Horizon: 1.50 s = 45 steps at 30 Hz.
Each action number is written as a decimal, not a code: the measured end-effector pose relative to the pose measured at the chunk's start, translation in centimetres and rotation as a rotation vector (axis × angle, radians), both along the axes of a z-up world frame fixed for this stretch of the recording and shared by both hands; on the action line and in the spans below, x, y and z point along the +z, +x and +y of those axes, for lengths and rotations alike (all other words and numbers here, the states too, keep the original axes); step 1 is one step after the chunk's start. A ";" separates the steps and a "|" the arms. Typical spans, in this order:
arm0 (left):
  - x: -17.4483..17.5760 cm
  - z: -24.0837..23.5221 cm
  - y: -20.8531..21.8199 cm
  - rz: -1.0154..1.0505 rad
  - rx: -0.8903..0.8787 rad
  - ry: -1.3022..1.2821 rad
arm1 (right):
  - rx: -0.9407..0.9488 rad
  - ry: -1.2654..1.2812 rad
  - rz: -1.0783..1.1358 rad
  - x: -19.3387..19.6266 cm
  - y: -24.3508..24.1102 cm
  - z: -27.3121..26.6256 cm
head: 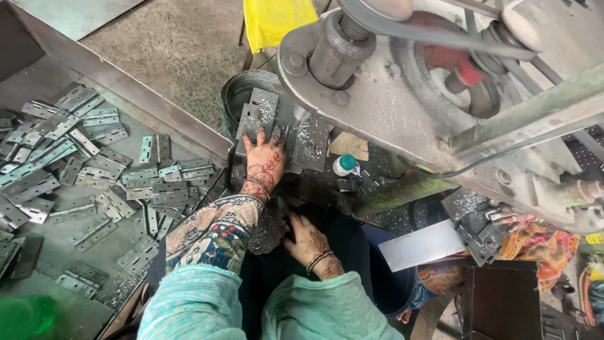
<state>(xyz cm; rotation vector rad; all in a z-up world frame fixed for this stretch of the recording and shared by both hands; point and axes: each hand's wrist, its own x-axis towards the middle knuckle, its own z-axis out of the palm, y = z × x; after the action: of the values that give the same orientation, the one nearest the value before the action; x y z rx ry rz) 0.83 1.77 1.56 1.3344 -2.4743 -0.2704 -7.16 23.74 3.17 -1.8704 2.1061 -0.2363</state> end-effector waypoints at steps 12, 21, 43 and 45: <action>-0.9 -1.2 -0.1 0.074 0.020 -0.143 | -0.292 0.114 -0.137 -5.6 1.3 2.7; -0.8 -1.7 -0.3 0.013 -0.005 -0.048 | -0.126 0.137 -0.070 -2.1 -2.3 -0.8; -0.7 -3.7 -3.1 0.080 0.036 -0.088 | -0.187 0.159 -0.075 -4.2 -1.1 0.3; -0.6 -3.8 -3.2 0.056 0.035 -0.076 | -0.245 0.106 -0.098 -6.2 0.5 2.1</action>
<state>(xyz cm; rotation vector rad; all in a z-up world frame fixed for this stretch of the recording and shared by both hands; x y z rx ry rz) -2.37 -2.00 0.98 1.3196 -2.3877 -0.2007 -6.70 25.86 -3.04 -1.5103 2.2309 -0.2600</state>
